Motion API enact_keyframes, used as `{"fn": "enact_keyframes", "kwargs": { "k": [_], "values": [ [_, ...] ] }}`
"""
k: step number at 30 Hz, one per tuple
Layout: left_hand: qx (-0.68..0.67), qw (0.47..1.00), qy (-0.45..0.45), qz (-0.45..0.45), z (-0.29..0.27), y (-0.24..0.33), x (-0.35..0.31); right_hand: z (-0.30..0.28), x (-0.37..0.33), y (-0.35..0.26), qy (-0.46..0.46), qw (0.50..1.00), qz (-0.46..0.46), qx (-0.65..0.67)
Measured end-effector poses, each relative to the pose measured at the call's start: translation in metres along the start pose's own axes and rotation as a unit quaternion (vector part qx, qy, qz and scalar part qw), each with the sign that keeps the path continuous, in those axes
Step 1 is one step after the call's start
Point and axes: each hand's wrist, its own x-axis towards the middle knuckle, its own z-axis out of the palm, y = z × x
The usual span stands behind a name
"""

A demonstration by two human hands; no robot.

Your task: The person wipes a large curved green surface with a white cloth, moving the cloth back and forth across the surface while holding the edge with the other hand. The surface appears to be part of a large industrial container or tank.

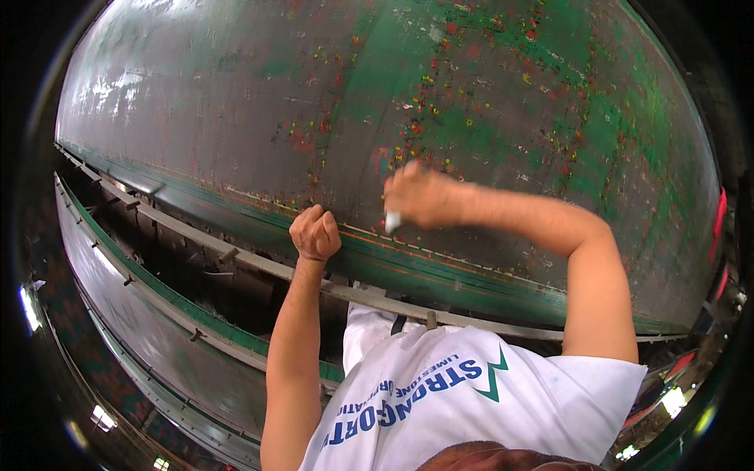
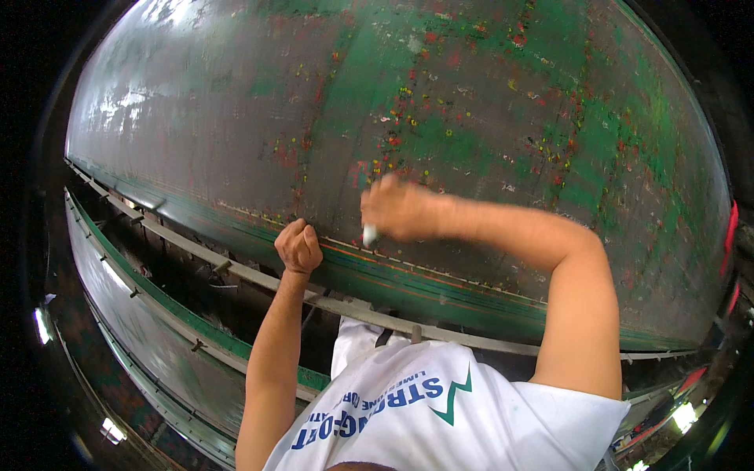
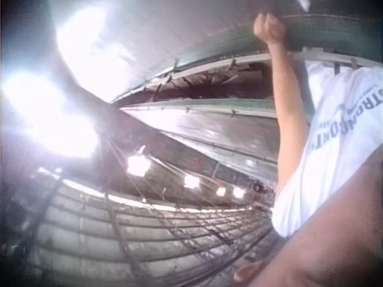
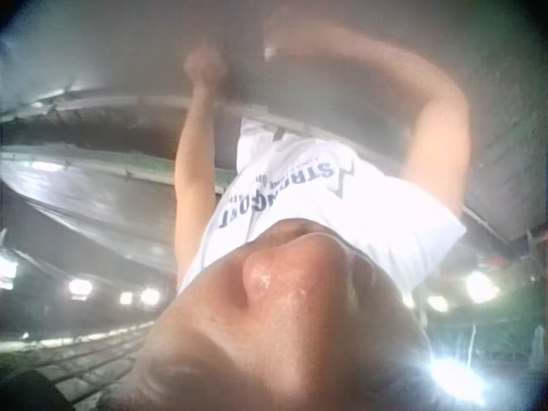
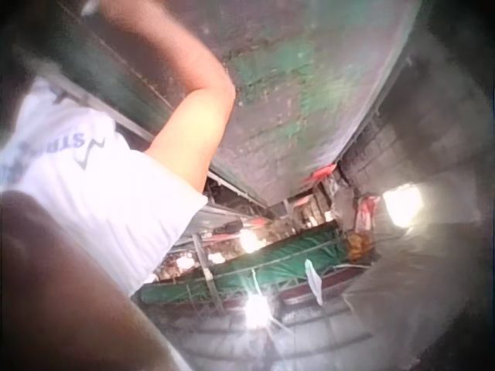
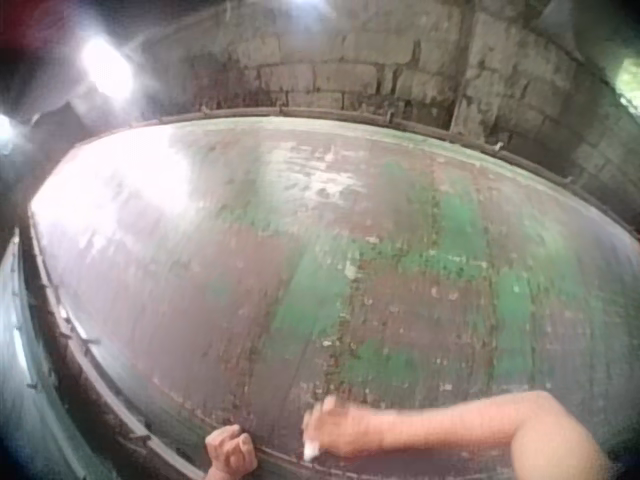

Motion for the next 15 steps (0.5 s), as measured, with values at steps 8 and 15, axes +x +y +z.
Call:
{"fn": "enact_keyframes", "kwargs": {
  "k": [8, 15],
  "values": [
    [-0.003, 1.0, -0.007, 0.013, 0.002, 0.001, 0.001, -0.043, -0.029, 0.333, 0.135, 0.742, 0.627, -0.195],
    [0.044, 0.998, -0.04, -0.004, 0.003, -0.002, -0.005, 0.01, 0.062, 0.217, 0.12, 0.929, 0.345, -0.058]
  ]
}}
